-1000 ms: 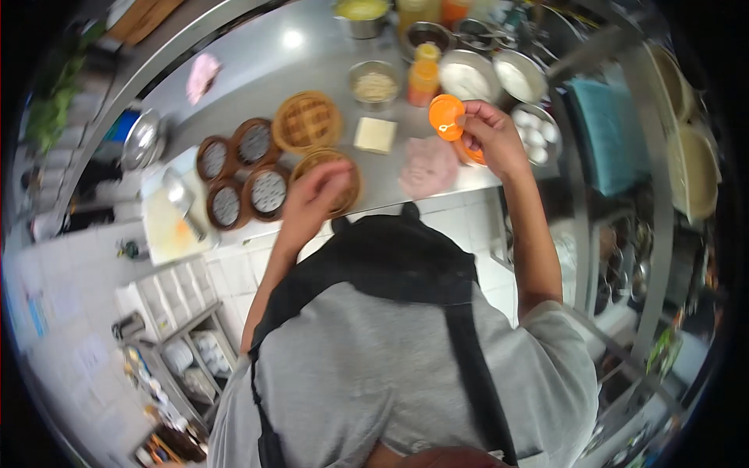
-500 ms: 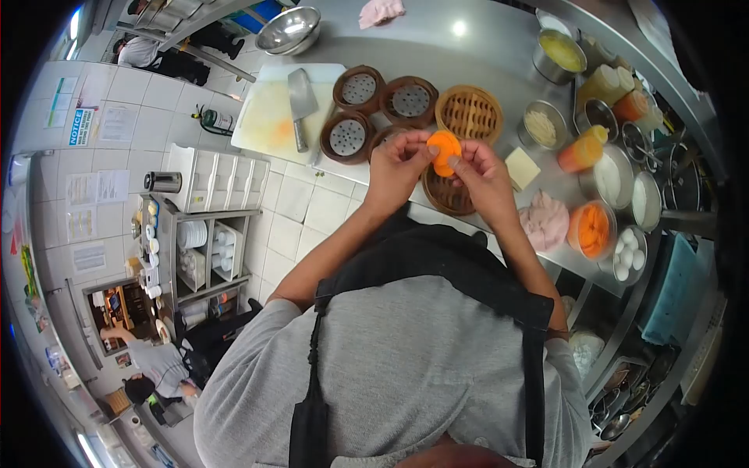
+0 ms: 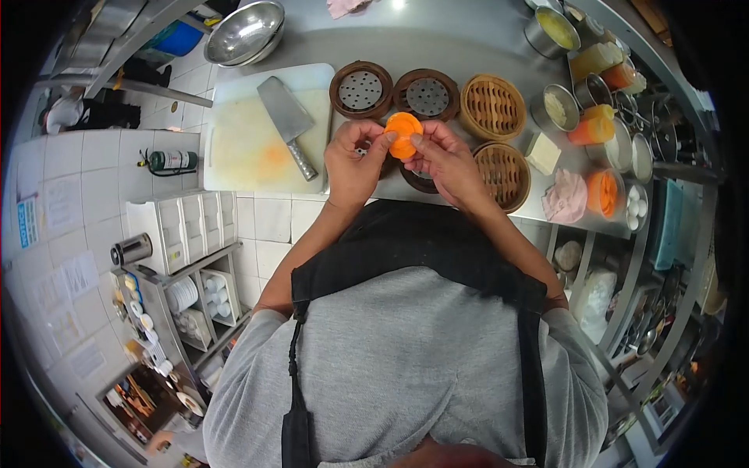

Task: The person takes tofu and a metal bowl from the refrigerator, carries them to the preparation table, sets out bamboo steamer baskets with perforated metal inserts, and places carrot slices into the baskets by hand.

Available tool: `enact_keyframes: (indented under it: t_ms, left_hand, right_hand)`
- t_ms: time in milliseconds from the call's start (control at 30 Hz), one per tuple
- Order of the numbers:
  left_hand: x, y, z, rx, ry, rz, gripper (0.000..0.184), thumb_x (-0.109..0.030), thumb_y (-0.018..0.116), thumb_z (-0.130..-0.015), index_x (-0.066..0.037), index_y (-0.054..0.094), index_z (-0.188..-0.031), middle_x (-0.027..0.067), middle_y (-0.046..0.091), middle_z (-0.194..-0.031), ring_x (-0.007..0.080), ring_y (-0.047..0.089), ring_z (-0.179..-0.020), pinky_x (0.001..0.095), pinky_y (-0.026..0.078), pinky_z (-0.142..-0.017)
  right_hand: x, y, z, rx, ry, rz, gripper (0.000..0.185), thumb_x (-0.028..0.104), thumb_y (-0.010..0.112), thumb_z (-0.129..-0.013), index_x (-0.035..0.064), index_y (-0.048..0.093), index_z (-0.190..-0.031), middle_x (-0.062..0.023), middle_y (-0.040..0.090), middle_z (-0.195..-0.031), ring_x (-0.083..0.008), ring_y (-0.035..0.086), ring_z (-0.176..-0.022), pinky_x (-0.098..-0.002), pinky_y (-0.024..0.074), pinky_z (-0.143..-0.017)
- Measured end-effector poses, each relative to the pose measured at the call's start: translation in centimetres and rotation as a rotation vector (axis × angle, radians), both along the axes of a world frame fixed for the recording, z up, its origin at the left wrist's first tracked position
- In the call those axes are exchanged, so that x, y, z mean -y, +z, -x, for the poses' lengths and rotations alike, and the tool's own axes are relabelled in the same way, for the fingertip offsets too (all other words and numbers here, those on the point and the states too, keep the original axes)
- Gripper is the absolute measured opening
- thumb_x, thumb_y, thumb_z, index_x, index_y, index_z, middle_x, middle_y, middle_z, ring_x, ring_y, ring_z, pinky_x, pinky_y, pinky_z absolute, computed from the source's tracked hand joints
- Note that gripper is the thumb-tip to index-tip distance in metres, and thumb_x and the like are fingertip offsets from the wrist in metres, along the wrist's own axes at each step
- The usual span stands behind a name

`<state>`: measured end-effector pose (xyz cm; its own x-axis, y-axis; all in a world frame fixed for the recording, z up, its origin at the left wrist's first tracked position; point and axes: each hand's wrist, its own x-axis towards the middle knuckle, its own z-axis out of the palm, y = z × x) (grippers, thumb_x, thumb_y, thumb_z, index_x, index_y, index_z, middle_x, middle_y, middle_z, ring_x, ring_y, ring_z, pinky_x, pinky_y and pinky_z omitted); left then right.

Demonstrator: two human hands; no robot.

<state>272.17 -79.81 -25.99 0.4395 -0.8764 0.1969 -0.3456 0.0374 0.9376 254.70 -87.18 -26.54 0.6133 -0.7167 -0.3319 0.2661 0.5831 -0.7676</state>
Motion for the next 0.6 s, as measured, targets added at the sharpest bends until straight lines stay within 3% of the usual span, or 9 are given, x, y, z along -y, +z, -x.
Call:
enact_keyframes:
  t_ms: [100, 233, 300, 433, 500, 533, 600]
  left_hand:
    - [0.1, 0.4, -1.6, -0.108, -0.07, -0.032, 0.014, -0.007, 0.077, -0.096, -0.001, 0.065, -0.102, 0.0026, 0.07, -0.095, 0.007, 0.063, -0.083, 0.0241, 0.052, -0.077]
    - [0.8, -0.2, -2.7, -0.24, -0.153, -0.009, 0.016, -0.006, 0.074, -0.098, -0.001, 0.063, -0.109, 0.0029, 0.07, -0.095, 0.0073, 0.064, -0.086, 0.024, 0.052, -0.079]
    - [1.8, 0.2, -3.4, -0.438, -0.075, 0.039, 0.014, -0.012, 0.071, -0.101, -0.001, 0.065, -0.108, 0.0045, 0.072, -0.096, 0.0097, 0.067, -0.087, 0.0249, 0.054, -0.077]
    - [5.7, -3.1, -7.5, -0.394, 0.038, 0.029, 0.014, -0.01, 0.072, -0.099, -0.001, 0.066, -0.107, 0.007, 0.073, -0.096, 0.0103, 0.068, -0.085, 0.0261, 0.055, -0.077]
    - [8.4, -6.0, -9.5, -0.119, -0.011, -0.165, 0.021, -0.013, 0.073, -0.097, 0.0, 0.068, -0.114, 0.0102, 0.075, -0.1, 0.011, 0.068, -0.083, 0.0276, 0.055, -0.077]
    - [9.5, -7.1, -10.2, -0.119, -0.006, -0.164, 0.021, -0.013, 0.073, -0.097, 0.0, 0.068, -0.114, 0.0102, 0.075, -0.1, 0.011, 0.068, -0.083, 0.0276, 0.055, -0.077]
    - [11.0, -7.5, -10.6, 0.455, -0.064, -0.288, 0.028, -0.015, 0.073, -0.096, 0.001, 0.07, -0.119, 0.0115, 0.076, -0.1, 0.0097, 0.069, -0.082, 0.028, 0.056, -0.075]
  right_hand:
    - [-0.1, -0.4, -1.4, 0.119, -0.016, -0.062, 0.02, 0.018, 0.064, -0.106, 0.004, 0.061, -0.12, -0.007, 0.069, -0.107, -0.0143, 0.069, -0.089, -0.0299, 0.0589, -0.08]
    - [0.5, -0.5, -2.1, 0.076, -0.062, -0.078, 0.02, 0.019, 0.063, -0.106, 0.004, 0.061, -0.12, -0.0067, 0.069, -0.106, -0.0137, 0.069, -0.088, -0.0299, 0.0585, -0.079]
    - [1.3, -1.4, -2.4, 0.035, -0.055, -0.065, 0.02, 0.018, 0.063, -0.105, 0.0037, 0.062, -0.119, -0.0058, 0.07, -0.105, -0.0129, 0.069, -0.088, -0.0289, 0.0579, -0.079]
    - [2.6, -1.7, -2.4, -0.03, -0.091, -0.092, 0.019, 0.016, 0.064, -0.104, 0.0038, 0.063, -0.119, -0.0052, 0.07, -0.104, -0.0125, 0.068, -0.089, -0.0278, 0.0573, -0.079]
    - [3.4, -2.7, -2.4, -0.095, -0.086, -0.053, 0.018, 0.016, 0.061, -0.106, 0.0059, 0.062, -0.121, -0.0047, 0.07, -0.109, -0.0127, 0.068, -0.093, -0.0302, 0.0553, -0.085]
    - [3.8, -2.9, -2.4, -0.096, -0.081, -0.052, 0.018, 0.016, 0.061, -0.106, 0.0059, 0.062, -0.121, -0.0047, 0.07, -0.109, -0.0127, 0.068, -0.093, -0.0302, 0.0553, -0.085]
    - [4.5, -3.2, -2.5, -0.117, -0.099, -0.029, 0.017, 0.015, 0.062, -0.105, 0.006, 0.062, -0.118, -0.0048, 0.07, -0.109, -0.0128, 0.067, -0.093, -0.0305, 0.0549, -0.085]
